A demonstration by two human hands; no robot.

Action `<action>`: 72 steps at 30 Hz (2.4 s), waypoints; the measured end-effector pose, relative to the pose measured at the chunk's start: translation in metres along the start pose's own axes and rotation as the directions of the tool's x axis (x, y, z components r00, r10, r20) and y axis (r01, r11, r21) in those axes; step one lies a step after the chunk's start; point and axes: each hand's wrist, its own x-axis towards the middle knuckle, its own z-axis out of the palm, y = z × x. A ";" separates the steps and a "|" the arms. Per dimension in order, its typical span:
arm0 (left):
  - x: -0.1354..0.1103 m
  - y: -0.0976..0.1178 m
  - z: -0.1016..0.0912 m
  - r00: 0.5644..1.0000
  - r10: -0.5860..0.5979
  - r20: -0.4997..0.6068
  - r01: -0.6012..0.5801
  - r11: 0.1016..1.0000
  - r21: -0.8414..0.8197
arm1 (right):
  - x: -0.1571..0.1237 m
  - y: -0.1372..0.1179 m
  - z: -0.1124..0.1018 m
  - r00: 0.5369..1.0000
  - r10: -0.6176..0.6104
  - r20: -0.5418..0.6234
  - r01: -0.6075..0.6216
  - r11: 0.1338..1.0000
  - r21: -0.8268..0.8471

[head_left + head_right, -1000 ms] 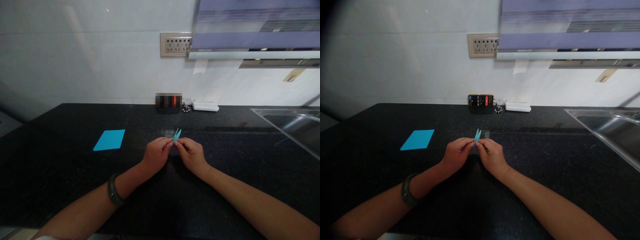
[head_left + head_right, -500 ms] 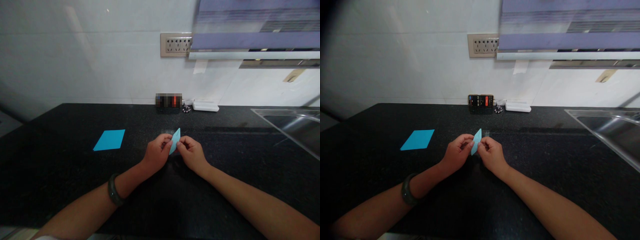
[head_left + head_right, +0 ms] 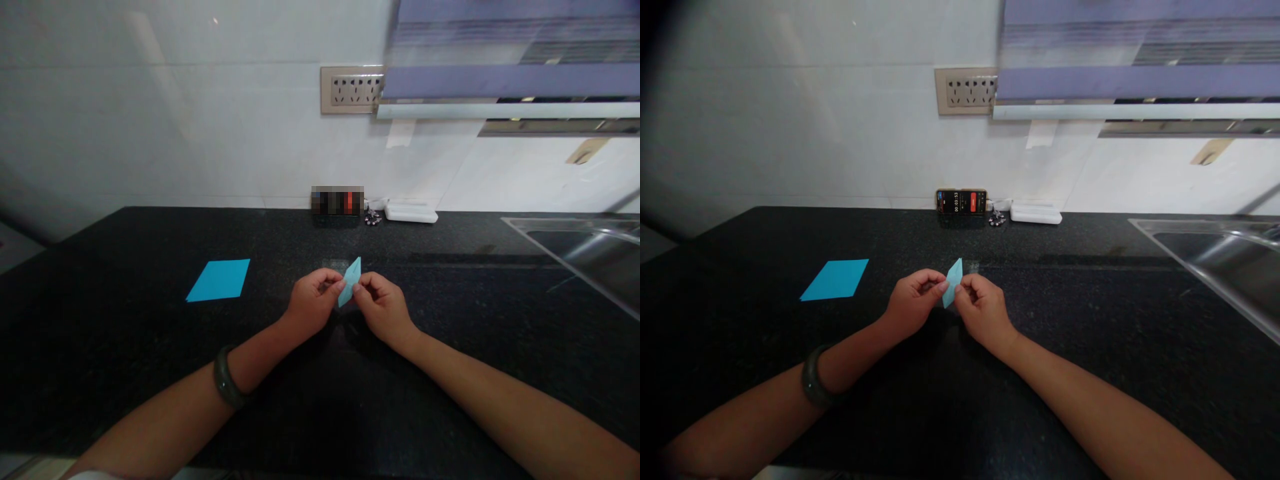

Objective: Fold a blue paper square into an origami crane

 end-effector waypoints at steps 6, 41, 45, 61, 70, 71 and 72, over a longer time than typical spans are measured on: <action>0.002 0.001 0.000 0.998 -0.026 0.061 0.033 0.992 -0.120 | 0.001 0.000 0.001 1.000 -0.001 0.012 0.001 1.000 0.012; -0.001 0.001 0.002 0.995 -0.094 -0.015 0.090 0.982 -0.164 | -0.002 -0.005 -0.004 0.930 -0.349 0.111 0.364 0.844 -0.394; -0.001 0.004 0.002 0.996 -0.085 0.021 0.087 0.972 -0.218 | -0.002 -0.002 -0.004 0.930 -0.365 0.053 0.360 0.868 -0.341; 0.003 0.009 -0.005 0.992 0.100 -0.080 -0.095 0.993 0.064 | -0.001 -0.003 0.001 0.989 -0.131 -0.070 0.127 0.991 -0.051; 0.002 0.002 -0.001 1.000 -0.018 0.003 0.019 0.995 -0.100 | 0.000 0.000 0.001 0.998 -0.062 -0.017 0.061 0.997 -0.036; 0.002 0.002 0.000 1.000 -0.014 -0.014 0.013 0.995 -0.094 | 0.001 0.000 0.001 0.998 -0.065 -0.019 0.064 0.998 -0.019; 0.002 0.002 -0.001 0.999 -0.010 -0.031 0.008 0.997 -0.082 | 0.002 0.000 0.001 0.997 -0.075 -0.026 0.075 0.997 0.000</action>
